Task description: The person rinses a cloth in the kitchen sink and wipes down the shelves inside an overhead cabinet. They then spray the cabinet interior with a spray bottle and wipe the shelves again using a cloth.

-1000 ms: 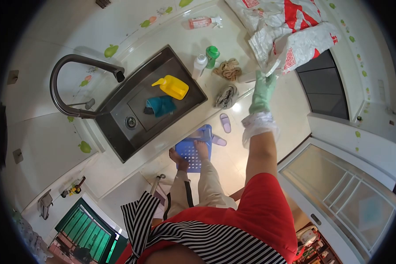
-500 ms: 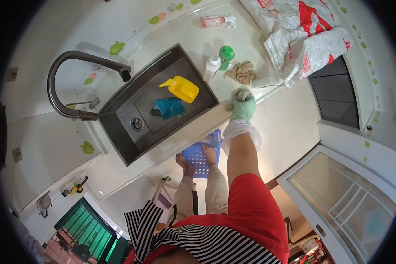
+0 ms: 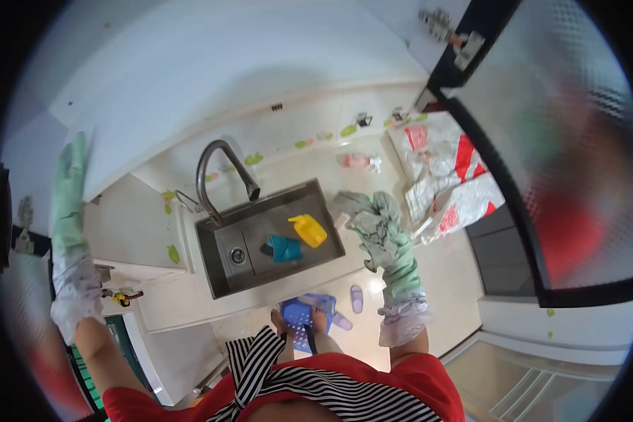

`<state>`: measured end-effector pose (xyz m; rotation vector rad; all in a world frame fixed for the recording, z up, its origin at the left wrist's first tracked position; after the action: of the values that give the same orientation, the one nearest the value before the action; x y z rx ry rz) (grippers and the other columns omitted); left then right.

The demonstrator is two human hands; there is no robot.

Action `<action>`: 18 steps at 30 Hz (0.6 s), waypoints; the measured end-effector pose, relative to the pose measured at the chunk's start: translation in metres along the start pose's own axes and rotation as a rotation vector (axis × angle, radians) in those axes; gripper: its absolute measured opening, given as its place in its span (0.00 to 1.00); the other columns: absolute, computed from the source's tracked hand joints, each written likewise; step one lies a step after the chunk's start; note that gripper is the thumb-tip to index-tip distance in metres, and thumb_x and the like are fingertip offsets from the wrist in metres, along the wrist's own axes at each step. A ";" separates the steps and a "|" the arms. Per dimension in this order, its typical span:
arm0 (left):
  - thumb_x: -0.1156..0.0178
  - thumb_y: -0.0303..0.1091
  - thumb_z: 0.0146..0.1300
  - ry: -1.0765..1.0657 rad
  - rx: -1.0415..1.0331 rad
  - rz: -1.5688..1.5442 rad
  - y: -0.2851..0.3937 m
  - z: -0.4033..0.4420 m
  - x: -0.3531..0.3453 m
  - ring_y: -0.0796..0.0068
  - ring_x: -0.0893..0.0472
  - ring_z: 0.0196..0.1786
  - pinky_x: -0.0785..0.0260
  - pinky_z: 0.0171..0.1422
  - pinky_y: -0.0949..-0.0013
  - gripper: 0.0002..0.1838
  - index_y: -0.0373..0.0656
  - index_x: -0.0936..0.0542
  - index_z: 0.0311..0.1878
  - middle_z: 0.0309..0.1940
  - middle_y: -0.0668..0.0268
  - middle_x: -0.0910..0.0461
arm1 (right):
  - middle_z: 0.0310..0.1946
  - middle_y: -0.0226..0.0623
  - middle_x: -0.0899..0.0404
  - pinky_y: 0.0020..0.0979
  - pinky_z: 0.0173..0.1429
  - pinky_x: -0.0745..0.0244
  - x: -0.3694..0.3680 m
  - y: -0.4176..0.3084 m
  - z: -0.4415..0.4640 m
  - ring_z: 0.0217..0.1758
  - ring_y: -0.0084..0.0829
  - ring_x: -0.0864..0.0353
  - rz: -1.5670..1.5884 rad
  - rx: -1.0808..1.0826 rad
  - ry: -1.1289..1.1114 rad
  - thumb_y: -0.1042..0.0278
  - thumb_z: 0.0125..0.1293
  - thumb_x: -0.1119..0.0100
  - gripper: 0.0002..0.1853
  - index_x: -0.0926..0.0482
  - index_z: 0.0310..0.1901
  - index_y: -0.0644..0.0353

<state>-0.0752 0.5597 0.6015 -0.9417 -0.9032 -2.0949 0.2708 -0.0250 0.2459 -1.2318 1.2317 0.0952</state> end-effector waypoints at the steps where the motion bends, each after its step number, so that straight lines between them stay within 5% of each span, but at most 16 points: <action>1: 0.42 0.66 0.82 -0.018 0.053 -0.077 0.008 -0.006 0.000 0.56 0.25 0.82 0.30 0.80 0.58 0.45 0.37 0.29 0.85 0.78 0.50 0.22 | 0.81 0.54 0.29 0.52 0.74 0.19 -0.055 -0.024 0.008 0.77 0.56 0.21 0.028 0.049 -0.046 0.55 0.71 0.27 0.49 0.43 0.89 0.49; 5: 0.41 0.69 0.78 -0.028 0.094 -0.190 0.008 -0.006 -0.005 0.47 0.30 0.85 0.41 0.90 0.52 0.47 0.30 0.23 0.78 0.79 0.43 0.24 | 0.83 0.58 0.32 0.53 0.73 0.19 -0.210 -0.098 0.008 0.76 0.54 0.21 -0.067 0.197 -0.357 0.58 0.71 0.26 0.51 0.44 0.90 0.53; 10: 0.42 0.71 0.78 0.088 -0.004 0.053 0.008 -0.003 -0.001 0.37 0.27 0.81 0.38 0.88 0.47 0.46 0.30 0.18 0.72 0.75 0.39 0.21 | 0.84 0.39 0.34 0.54 0.82 0.26 -0.362 -0.181 -0.012 0.79 0.48 0.23 -0.193 0.399 -0.409 0.66 0.77 0.33 0.44 0.43 0.89 0.51; 11: 0.43 0.71 0.78 0.088 0.000 0.064 0.014 -0.006 0.003 0.36 0.27 0.80 0.38 0.88 0.46 0.45 0.30 0.18 0.71 0.75 0.39 0.21 | 0.80 0.46 0.27 0.44 0.68 0.17 -0.396 -0.199 -0.014 0.68 0.42 0.17 -0.299 0.447 -0.401 0.66 0.76 0.32 0.42 0.38 0.88 0.59; 15: 0.42 0.69 0.78 0.183 -0.019 0.060 0.017 -0.013 0.007 0.34 0.25 0.77 0.36 0.85 0.44 0.42 0.31 0.16 0.66 0.70 0.40 0.18 | 0.67 0.36 0.17 0.35 0.66 0.16 -0.482 -0.265 -0.019 0.66 0.32 0.16 -0.569 0.652 -0.377 0.66 0.77 0.32 0.32 0.27 0.79 0.61; 18: 0.39 0.66 0.78 0.208 -0.057 0.027 0.023 -0.016 0.013 0.33 0.23 0.73 0.33 0.82 0.43 0.39 0.31 0.15 0.61 0.65 0.40 0.16 | 0.66 0.36 0.16 0.29 0.62 0.16 -0.556 -0.312 -0.042 0.66 0.29 0.16 -0.729 0.941 -0.381 0.65 0.78 0.32 0.30 0.25 0.78 0.60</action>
<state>-0.0694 0.5308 0.6111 -0.7436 -0.7237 -2.1583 0.2134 0.1107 0.8673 -0.6947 0.3299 -0.6849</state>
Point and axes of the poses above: each hand's wrist, its own z-axis towards the middle knuckle, its own x-axis out of the back of the hand, y = z × x, the point moved 9 cm from there along z, towards the middle knuckle
